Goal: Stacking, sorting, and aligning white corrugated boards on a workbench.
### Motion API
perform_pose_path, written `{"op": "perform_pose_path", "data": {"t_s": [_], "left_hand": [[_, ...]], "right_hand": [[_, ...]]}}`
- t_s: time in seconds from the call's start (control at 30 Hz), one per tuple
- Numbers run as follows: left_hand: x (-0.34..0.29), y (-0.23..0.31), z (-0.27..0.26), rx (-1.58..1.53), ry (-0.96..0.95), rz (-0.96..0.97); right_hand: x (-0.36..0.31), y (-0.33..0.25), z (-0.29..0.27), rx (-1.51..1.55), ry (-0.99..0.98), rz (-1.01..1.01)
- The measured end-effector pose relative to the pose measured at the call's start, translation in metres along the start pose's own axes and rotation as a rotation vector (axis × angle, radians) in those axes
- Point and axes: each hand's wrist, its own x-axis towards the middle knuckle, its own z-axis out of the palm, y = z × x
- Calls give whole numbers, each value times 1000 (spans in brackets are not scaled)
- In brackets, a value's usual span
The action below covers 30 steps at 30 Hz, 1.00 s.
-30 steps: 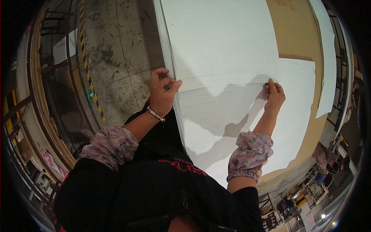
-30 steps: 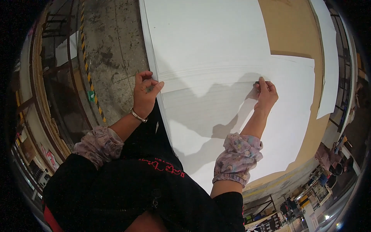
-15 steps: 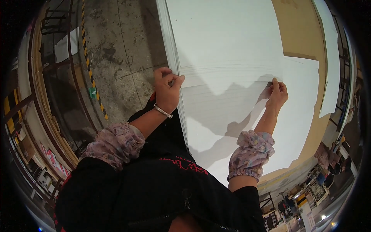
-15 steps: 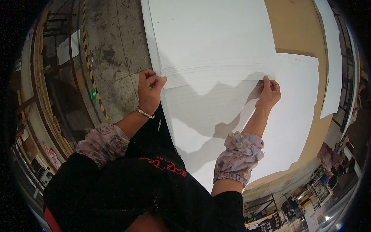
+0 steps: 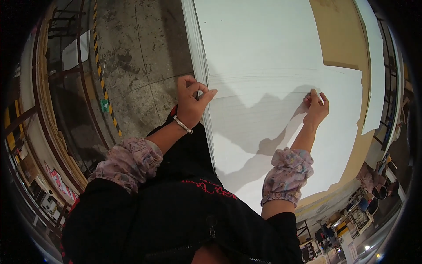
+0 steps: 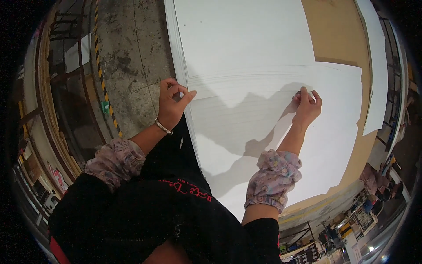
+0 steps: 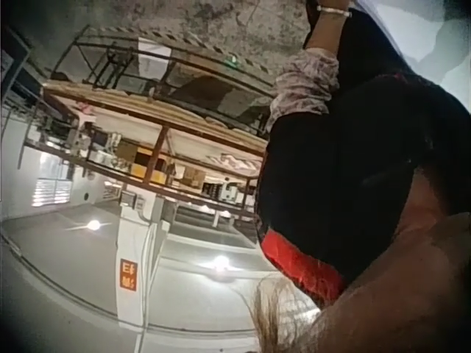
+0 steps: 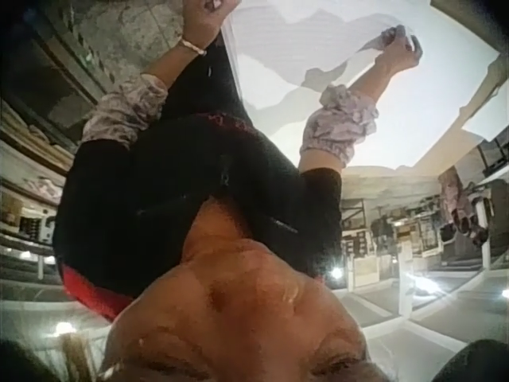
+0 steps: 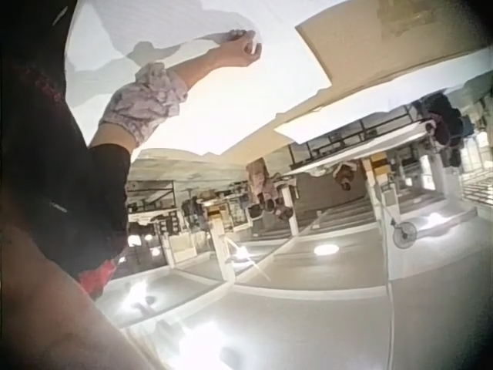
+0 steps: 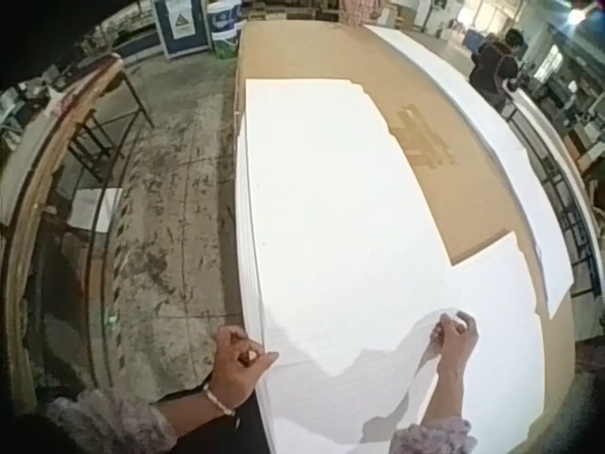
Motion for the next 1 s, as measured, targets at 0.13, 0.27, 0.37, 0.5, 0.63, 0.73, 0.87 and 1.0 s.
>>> {"op": "perform_pose_path", "data": {"t_s": [0.13, 0.27, 0.37, 0.5, 0.63, 0.73, 0.87, 1.0], "left_hand": [[2, 7, -1, 89, -57, 72], [4, 1, -8, 73, -50, 101], [2, 0, -12, 77, -64, 83], [-2, 1, -12, 120, -14, 179], [-4, 3, -11, 129, 19, 193], [-5, 2, -11, 48, 13, 128], [-1, 0, -14, -24, -26, 42], [2, -7, -7, -109, 30, 22]], "right_hand": [[-7, -4, 2, -133, 51, -188], [0, -19, 3, -351, -15, -165], [8, -21, 4, -425, -185, -94], [10, -22, 6, -510, -155, -171], [15, -21, 4, -402, -214, -162], [4, -27, 9, -311, -166, -156], [16, -19, 0, -226, -234, -85], [28, -20, 3, -257, -210, -25]]}}
